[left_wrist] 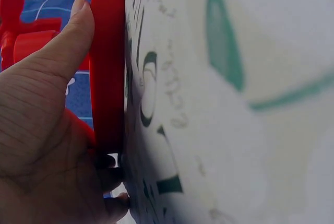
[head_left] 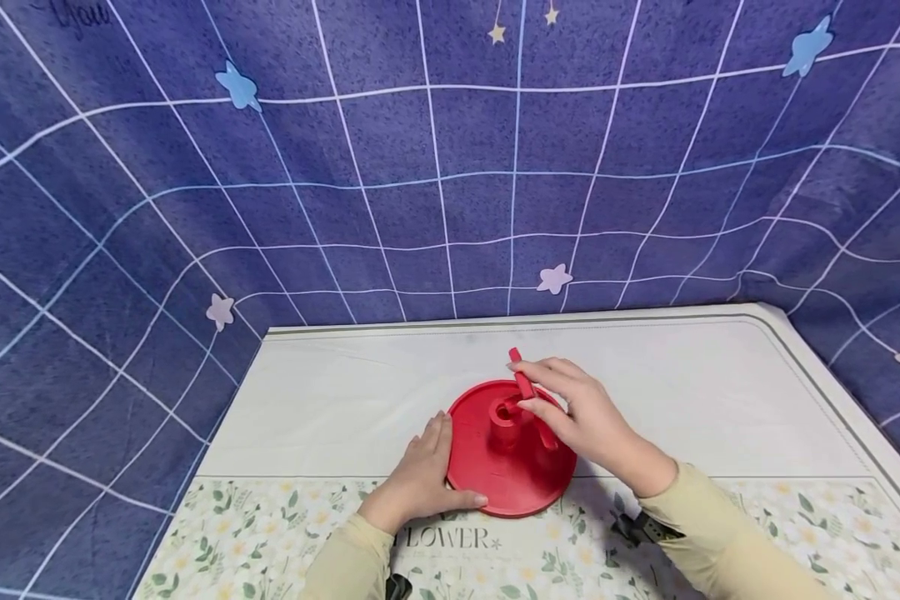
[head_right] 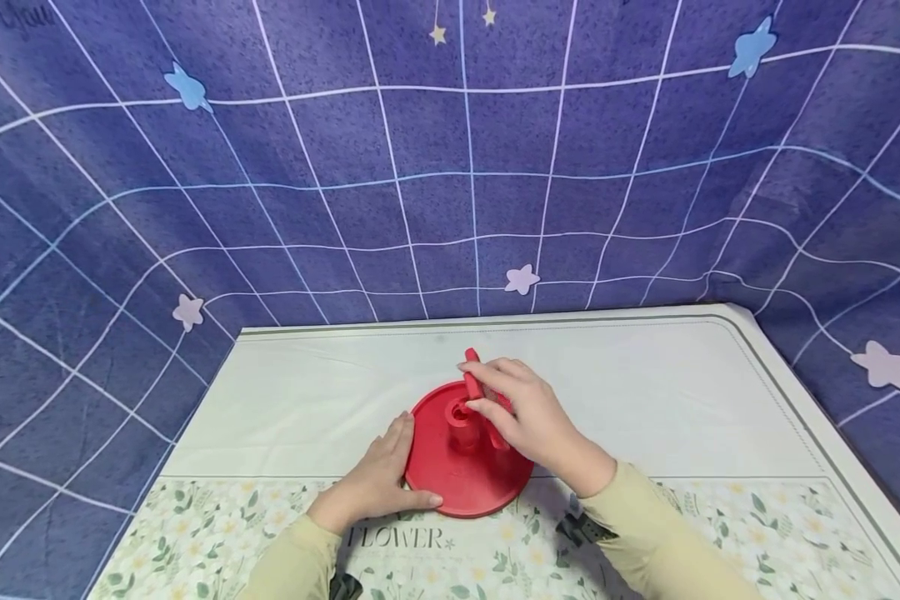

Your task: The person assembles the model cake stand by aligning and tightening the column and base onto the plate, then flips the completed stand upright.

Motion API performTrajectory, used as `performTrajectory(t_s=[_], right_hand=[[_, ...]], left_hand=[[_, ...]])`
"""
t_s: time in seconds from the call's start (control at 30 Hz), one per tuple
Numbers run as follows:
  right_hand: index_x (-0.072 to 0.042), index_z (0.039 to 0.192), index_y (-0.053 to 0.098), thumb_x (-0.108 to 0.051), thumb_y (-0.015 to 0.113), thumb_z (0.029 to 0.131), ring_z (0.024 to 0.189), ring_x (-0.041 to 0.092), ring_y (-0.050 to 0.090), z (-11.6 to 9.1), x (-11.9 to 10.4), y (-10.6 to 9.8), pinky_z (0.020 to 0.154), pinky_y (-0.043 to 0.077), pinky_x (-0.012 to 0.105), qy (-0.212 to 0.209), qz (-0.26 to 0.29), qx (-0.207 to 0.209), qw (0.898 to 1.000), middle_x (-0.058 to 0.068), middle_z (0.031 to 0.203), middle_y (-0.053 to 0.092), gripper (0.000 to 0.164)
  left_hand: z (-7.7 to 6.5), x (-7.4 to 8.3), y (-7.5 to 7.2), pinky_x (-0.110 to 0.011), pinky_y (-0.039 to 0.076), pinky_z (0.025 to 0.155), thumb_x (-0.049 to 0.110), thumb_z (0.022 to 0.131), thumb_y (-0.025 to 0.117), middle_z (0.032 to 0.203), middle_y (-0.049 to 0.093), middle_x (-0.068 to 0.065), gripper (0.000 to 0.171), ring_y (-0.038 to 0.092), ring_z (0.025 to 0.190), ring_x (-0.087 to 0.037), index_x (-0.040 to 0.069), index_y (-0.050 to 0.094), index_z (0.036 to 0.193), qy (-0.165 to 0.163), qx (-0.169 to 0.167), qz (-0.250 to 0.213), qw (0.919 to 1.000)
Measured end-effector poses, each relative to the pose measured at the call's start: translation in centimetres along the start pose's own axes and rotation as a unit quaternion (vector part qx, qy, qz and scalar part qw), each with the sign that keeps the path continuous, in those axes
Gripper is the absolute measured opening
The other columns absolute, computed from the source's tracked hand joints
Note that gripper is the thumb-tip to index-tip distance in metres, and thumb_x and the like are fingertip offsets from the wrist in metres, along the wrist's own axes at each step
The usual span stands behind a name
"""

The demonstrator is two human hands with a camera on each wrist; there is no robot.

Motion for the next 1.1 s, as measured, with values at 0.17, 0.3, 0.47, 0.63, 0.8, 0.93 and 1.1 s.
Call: performTrajectory(t_s=[0.17,0.3,0.47,0.63,0.8,0.93,1.1], right_hand=[[-0.015,0.129,0.064,-0.015,0.077,0.083,0.103,0.017,0.055,0.8,-0.6,1.4,0.081,0.053,0.032,-0.072,-0.077,-0.031,0.994,0.001,0.109,0.063,0.048],[-0.019,0.129,0.065,-0.016,0.08,0.08,0.099,0.018,0.056,1.1,-1.2,2.3,0.081,0.051,0.031,-0.131,-0.14,-0.049,0.98,0.003,0.106,0.061,0.051],[-0.026,0.131,0.064,-0.02,0.08,0.081,0.101,0.019,0.053,1.3,-2.4,3.1,0.083,0.051,0.033,-0.147,-0.202,-0.095,0.964,0.004,0.109,0.061,0.053],[-0.032,0.135,0.06,-0.014,0.077,0.083,0.11,0.021,0.05,1.2,-3.1,3.5,0.089,0.051,0.038,-0.137,-0.249,-0.146,0.947,0.003,0.115,0.059,0.058],[-0.034,0.139,0.056,-0.008,0.073,0.084,0.117,0.025,0.047,0.7,-3.3,4.1,0.096,0.047,0.042,-0.144,-0.284,-0.18,0.931,0.005,0.12,0.057,0.063],[-0.032,0.137,0.059,-0.017,0.076,0.084,0.119,0.027,0.048,0.4,-3.0,4.4,0.098,0.046,0.043,-0.149,-0.272,-0.166,0.936,0.005,0.121,0.058,0.058],[-0.021,0.132,0.063,-0.035,0.072,0.087,0.117,0.029,0.052,0.9,-2.1,3.7,0.098,0.044,0.047,-0.142,-0.194,-0.087,0.967,0.007,0.121,0.061,0.048]], left_hand=[[0.1,-0.1,0.1,-0.056,0.015,0.116,0.066,0.075,0.072,0.16,0.01,-0.022,0.123,0.008,0.148,-0.035,-0.007,0.01,0.153,0.005,0.0,0.004,1.0],[0.2,-0.1,0.2,-0.056,0.015,0.116,0.067,0.075,0.071,0.161,0.01,-0.021,0.123,0.008,0.148,-0.034,-0.006,0.01,0.153,0.006,-0.001,0.014,0.9999],[0.2,-0.1,0.2,-0.056,0.014,0.116,0.065,0.075,0.071,0.161,0.01,-0.02,0.123,0.007,0.148,-0.034,-0.005,0.009,0.153,0.0,-0.002,0.016,0.9999],[0.2,-0.2,0.2,-0.057,0.014,0.116,0.064,0.074,0.072,0.161,0.01,-0.02,0.122,0.007,0.148,-0.035,-0.005,0.009,0.154,0.0,-0.003,0.013,0.9999],[0.2,-0.2,0.2,-0.056,0.014,0.116,0.063,0.074,0.073,0.161,0.011,-0.019,0.121,0.007,0.148,-0.034,-0.005,0.011,0.154,0.002,-0.002,0.012,0.9999],[0.2,-0.3,0.4,-0.055,0.015,0.116,0.067,0.074,0.07,0.161,0.011,-0.019,0.122,0.007,0.148,-0.034,-0.004,0.011,0.154,0.004,-0.003,0.026,0.9996],[0.2,-0.3,0.3,-0.055,0.015,0.116,0.07,0.074,0.068,0.161,0.01,-0.02,0.125,0.007,0.148,-0.034,-0.005,0.008,0.154,0.007,0.004,0.034,0.9994]])
Point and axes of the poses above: each hand's wrist, its own z-axis towards the middle knuckle, its own y-axis out of the palm, x = y × z, the point moved 1 cm from there along z, towards the middle knuckle
